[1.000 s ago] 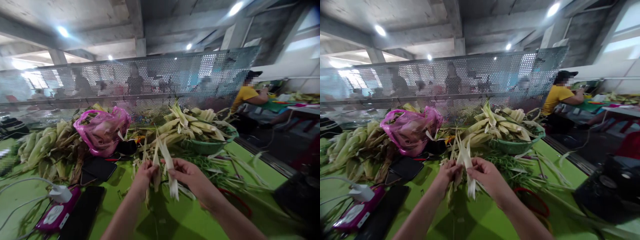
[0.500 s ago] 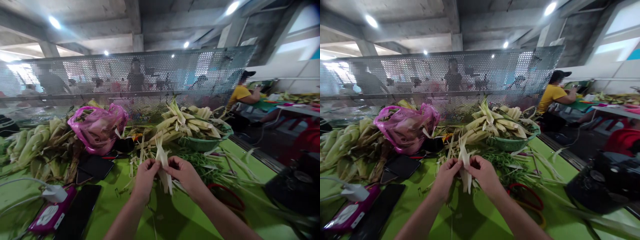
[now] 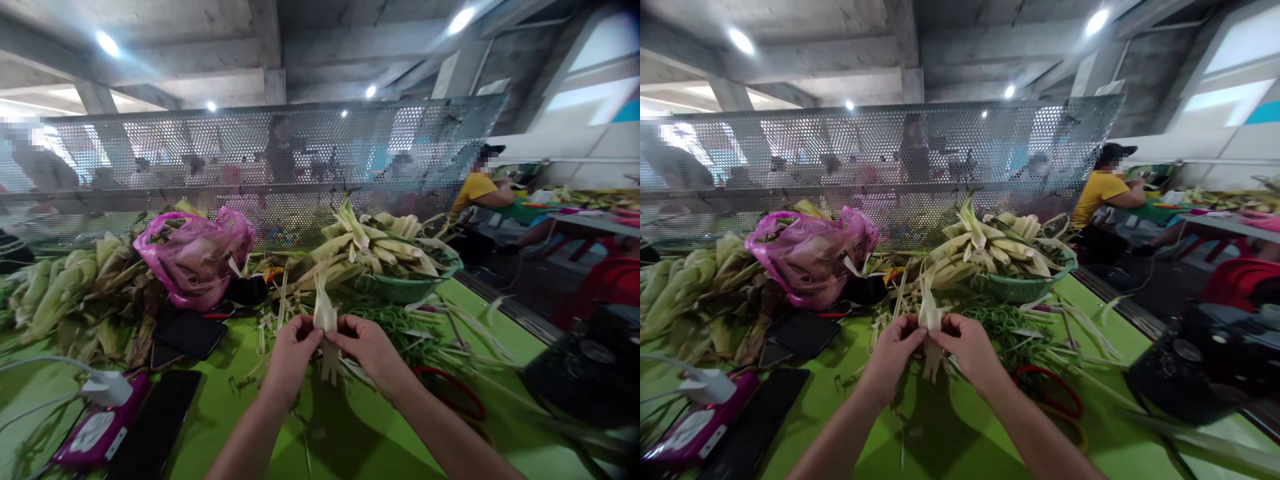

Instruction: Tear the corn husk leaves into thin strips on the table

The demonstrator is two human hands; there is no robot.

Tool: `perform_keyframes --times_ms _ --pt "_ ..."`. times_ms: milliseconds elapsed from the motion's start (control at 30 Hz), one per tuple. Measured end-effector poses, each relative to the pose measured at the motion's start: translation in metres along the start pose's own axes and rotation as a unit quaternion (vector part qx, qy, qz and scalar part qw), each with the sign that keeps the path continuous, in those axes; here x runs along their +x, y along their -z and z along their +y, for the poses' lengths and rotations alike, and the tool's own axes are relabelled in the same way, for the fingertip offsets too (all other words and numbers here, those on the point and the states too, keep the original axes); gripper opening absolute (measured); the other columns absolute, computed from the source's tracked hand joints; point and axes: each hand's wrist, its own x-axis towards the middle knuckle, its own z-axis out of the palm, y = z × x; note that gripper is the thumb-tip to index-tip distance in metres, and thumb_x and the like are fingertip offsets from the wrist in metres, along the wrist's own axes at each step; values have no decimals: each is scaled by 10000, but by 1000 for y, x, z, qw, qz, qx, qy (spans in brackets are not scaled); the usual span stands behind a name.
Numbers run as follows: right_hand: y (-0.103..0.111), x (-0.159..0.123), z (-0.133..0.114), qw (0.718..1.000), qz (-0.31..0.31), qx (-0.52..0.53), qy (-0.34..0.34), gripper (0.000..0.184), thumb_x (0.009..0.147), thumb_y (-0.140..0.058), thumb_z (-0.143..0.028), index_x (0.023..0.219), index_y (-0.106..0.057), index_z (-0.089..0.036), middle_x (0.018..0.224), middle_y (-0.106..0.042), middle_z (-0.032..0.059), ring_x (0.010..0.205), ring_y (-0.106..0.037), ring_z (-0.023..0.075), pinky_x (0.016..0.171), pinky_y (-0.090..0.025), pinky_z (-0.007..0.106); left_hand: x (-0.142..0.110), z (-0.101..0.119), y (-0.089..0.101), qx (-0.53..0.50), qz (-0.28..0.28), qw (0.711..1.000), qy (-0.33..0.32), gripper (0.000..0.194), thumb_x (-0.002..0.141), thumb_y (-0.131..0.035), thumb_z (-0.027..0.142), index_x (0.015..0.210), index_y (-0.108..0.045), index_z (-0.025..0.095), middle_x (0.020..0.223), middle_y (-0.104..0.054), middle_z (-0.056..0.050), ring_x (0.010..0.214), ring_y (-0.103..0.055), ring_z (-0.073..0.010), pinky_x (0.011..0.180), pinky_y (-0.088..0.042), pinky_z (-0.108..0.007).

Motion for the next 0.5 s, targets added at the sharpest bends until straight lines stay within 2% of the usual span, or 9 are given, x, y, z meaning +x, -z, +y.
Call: perform_keyframes --times_ms 167,400,500 --pt "0 -2 0 1000 16 -10 24 254 662 -756 -357 783 -668 -152 732 -651 9 689 -556 153 672 -427 266 2 -1 2 49 19 999 -9 138 744 -631 276 771 -597 145 676 -555 4 619 -474 -115 605 -380 -241" --pt "-1 -3 -1 1000 -21 16 1 269 663 -768 -366 808 -699 -149 760 -681 27 693 -578 170 662 -441 275 3 5 4 135 20 989 -54 94 738 -620 246 706 -607 158 648 -569 -2 611 -476 -128 570 -355 -234" --pt "-2 -4 -5 999 -28 16 -2 268 657 -775 -372 803 -716 -155 777 -692 36 709 -591 182 665 -448 280 3 5 6 141 16 988 -56 96 729 -630 250 702 -613 159 655 -582 -7 616 -492 -136 575 -362 -238"
